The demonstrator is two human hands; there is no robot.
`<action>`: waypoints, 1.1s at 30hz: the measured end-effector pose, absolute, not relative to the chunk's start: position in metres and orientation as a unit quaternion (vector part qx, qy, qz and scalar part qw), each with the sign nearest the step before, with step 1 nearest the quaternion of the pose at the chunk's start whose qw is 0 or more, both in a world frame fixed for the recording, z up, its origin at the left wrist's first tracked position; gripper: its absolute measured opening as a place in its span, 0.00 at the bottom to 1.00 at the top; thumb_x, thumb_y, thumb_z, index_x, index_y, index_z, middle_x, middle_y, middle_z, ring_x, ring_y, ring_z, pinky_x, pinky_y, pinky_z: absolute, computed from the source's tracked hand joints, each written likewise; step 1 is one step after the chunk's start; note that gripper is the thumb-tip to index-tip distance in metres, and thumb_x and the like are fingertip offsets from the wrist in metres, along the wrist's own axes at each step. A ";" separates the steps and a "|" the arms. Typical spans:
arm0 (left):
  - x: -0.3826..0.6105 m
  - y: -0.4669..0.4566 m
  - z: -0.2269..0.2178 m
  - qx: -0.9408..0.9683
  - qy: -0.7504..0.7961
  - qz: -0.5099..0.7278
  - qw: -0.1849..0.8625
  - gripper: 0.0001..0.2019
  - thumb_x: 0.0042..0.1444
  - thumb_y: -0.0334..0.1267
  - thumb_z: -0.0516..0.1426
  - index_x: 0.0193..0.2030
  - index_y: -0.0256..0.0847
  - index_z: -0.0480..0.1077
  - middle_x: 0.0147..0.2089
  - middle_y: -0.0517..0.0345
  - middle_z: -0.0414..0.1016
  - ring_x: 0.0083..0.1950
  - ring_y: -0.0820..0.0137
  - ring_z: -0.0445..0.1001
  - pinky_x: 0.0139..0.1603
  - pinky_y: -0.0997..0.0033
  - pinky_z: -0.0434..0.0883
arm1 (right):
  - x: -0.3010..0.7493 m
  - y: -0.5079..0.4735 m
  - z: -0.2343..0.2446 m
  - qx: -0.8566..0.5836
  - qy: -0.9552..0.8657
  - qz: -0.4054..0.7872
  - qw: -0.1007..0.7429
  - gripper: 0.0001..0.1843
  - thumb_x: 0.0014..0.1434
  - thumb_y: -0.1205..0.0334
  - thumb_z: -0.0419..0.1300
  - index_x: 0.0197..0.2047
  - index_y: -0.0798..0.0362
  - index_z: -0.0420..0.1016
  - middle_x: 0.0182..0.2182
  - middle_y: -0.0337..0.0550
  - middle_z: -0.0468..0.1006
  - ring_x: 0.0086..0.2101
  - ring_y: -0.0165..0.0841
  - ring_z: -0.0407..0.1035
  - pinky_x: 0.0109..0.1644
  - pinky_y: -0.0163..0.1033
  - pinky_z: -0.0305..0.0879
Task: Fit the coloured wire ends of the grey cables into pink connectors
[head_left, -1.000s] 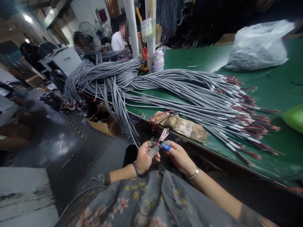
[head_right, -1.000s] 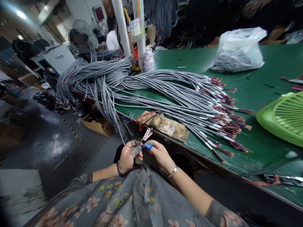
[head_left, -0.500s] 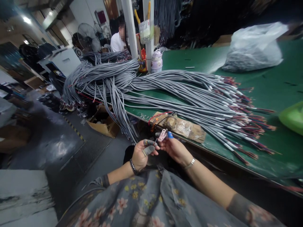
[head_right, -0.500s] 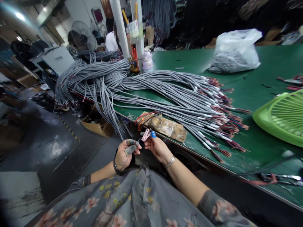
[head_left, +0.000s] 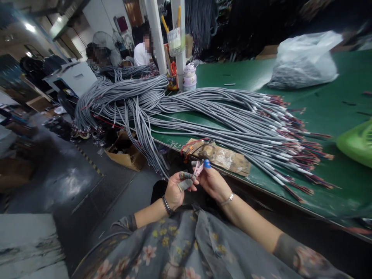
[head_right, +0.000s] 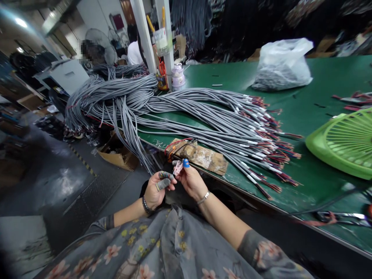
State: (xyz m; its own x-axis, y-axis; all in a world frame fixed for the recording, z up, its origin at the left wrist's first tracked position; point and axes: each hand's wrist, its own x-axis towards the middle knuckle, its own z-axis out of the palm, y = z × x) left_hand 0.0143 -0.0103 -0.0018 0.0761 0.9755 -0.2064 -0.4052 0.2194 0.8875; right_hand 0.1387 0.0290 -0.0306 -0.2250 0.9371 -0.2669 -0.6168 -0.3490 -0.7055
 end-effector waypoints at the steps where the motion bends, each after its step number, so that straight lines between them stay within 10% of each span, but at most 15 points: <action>1: 0.015 -0.010 -0.003 0.331 0.428 0.527 0.655 0.18 0.33 0.47 0.67 0.26 0.37 0.70 0.22 0.56 0.75 0.20 0.74 0.69 0.23 0.75 0.59 | 0.138 0.029 -0.031 -0.343 -0.227 0.746 0.524 0.23 0.46 0.39 0.65 0.31 0.53 0.76 0.22 0.39 0.74 0.22 0.30 0.65 0.25 0.37 0.63; 13: 0.006 -0.017 -0.011 0.330 0.440 0.494 0.673 0.19 0.33 0.48 0.68 0.26 0.35 0.72 0.25 0.53 0.76 0.18 0.75 0.68 0.20 0.76 0.57 | 0.151 0.019 -0.037 -0.331 -0.228 0.782 0.477 0.25 0.49 0.35 0.60 0.28 0.50 0.76 0.23 0.40 0.74 0.23 0.30 0.66 0.28 0.36 0.64; 20: -0.007 -0.010 -0.039 0.408 0.492 0.408 0.652 0.22 0.29 0.43 0.71 0.33 0.36 0.76 0.31 0.52 0.79 0.32 0.69 0.75 0.37 0.70 0.70 | 0.185 -0.003 -0.032 -0.451 -0.388 0.642 0.483 0.21 0.46 0.40 0.65 0.31 0.50 0.78 0.25 0.43 0.76 0.25 0.34 0.66 0.30 0.40 0.64; 27: -0.033 0.042 -0.013 0.622 0.513 0.451 0.384 0.09 0.51 0.37 0.59 0.39 0.40 0.77 0.39 0.50 0.80 0.40 0.65 0.76 0.44 0.65 0.71 | 0.242 -0.004 0.002 -0.509 -0.652 0.275 0.489 0.11 0.52 0.49 0.59 0.25 0.45 0.76 0.23 0.44 0.76 0.27 0.41 0.69 0.33 0.44 0.66; 33: -0.041 0.130 0.030 0.801 0.535 0.260 0.062 0.20 0.45 0.28 0.59 0.47 0.38 0.73 0.56 0.44 0.72 0.58 0.57 0.67 0.59 0.59 0.62 | 0.255 0.013 0.006 -0.523 -0.713 0.202 0.422 0.14 0.55 0.48 0.55 0.26 0.46 0.74 0.25 0.43 0.78 0.28 0.40 0.73 0.31 0.41 0.68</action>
